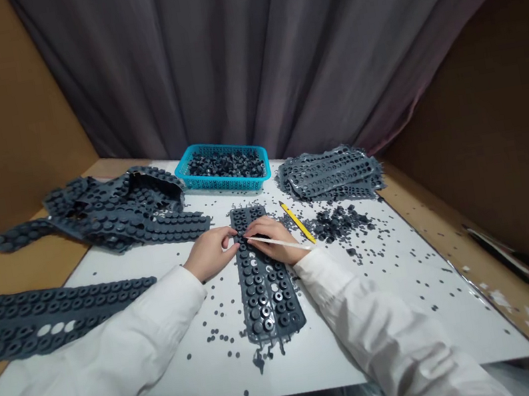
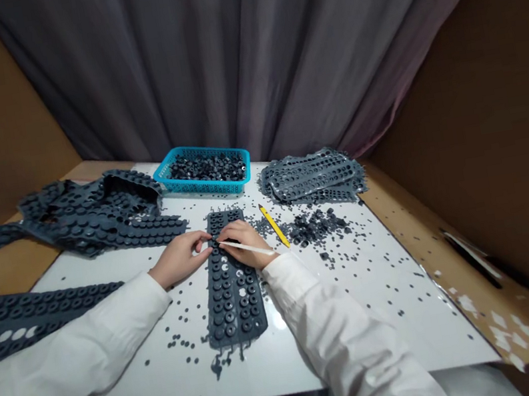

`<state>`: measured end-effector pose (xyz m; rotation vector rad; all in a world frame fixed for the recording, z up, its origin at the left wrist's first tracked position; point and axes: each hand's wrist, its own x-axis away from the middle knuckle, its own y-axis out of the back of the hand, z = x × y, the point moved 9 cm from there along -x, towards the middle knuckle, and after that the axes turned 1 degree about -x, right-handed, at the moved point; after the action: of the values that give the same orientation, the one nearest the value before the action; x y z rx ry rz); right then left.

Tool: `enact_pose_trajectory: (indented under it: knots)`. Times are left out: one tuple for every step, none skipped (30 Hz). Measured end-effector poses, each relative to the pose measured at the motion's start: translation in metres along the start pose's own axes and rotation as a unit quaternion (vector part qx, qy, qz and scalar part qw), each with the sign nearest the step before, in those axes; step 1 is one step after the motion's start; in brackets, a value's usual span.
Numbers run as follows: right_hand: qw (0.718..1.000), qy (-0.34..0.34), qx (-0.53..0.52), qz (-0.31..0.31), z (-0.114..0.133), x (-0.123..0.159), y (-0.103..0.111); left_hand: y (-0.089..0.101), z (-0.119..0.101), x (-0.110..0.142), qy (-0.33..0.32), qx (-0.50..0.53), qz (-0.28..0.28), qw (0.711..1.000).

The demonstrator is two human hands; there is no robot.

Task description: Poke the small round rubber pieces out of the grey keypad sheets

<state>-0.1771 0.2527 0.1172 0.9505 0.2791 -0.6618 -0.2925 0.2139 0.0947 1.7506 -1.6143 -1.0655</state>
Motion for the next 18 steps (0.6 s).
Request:
enact_pose_trajectory:
  knots:
    - [1.000,0.003,0.016,0.010,0.000,-0.001,-0.002,0.000,0.001,0.000,0.002,0.002,0.000,1.000]
    - [0.999,0.002,0.033,0.025,0.000,-0.001,-0.004,0.000,0.001,-0.001,0.003,0.004,0.000,1.000]
    - [0.998,-0.001,0.050,0.042,-0.002,-0.002,-0.008,0.000,0.002,-0.001,0.005,0.007,0.000,1.000]
    - [0.996,-0.005,0.066,0.060,-0.004,-0.002,-0.012,0.000,0.002,-0.001,0.006,0.009,0.000,1.000]
    - [0.994,-0.008,0.080,0.075,-0.007,-0.003,-0.016,0.000,0.002,-0.001,0.007,0.011,0.001,1.000]
    - [0.992,-0.010,0.090,0.084,-0.009,-0.004,-0.018,0.000,0.002,-0.002,0.007,0.014,0.002,1.000]
    - [0.992,-0.010,0.098,0.085,-0.011,-0.004,-0.019,0.000,0.002,-0.002,0.008,0.016,0.003,1.000]
    - [0.992,-0.012,0.104,0.074,-0.013,-0.005,-0.018,-0.001,0.002,-0.002,0.008,0.019,0.003,1.000]
    - [0.993,-0.017,0.108,0.054,-0.015,-0.007,-0.014,-0.001,0.003,-0.002,0.008,0.021,0.004,1.000]
    - [0.993,-0.026,0.110,0.029,-0.017,-0.007,-0.009,-0.001,0.003,-0.002,0.007,0.022,0.004,1.000]
    - [0.993,-0.039,0.111,0.002,-0.019,-0.008,-0.002,-0.002,0.003,-0.002,0.006,0.024,0.005,1.000]
    - [0.992,-0.054,0.109,-0.025,-0.020,-0.007,0.007,-0.002,0.003,-0.002,0.005,0.024,0.004,1.000]
    - [0.991,-0.070,0.101,-0.048,-0.020,-0.006,0.014,-0.002,0.003,-0.002,0.003,0.024,0.004,1.000]
    - [0.990,-0.085,0.088,-0.065,-0.019,-0.003,0.021,-0.002,0.002,-0.002,0.001,0.024,0.004,1.000]
    - [0.990,-0.095,0.068,-0.077,-0.016,0.000,0.027,-0.001,0.001,-0.002,0.000,0.024,0.003,1.000]
    - [0.991,-0.102,0.042,-0.082,-0.011,0.004,0.031,0.001,0.000,-0.001,-0.001,0.024,0.001,1.000]
    - [0.991,-0.105,0.012,-0.081,-0.006,0.008,0.032,0.003,-0.002,0.000,-0.001,0.025,-0.002,1.000]
    - [0.991,-0.106,-0.020,-0.077,0.000,0.013,0.032,0.006,-0.004,0.001,-0.001,0.026,-0.003,1.000]
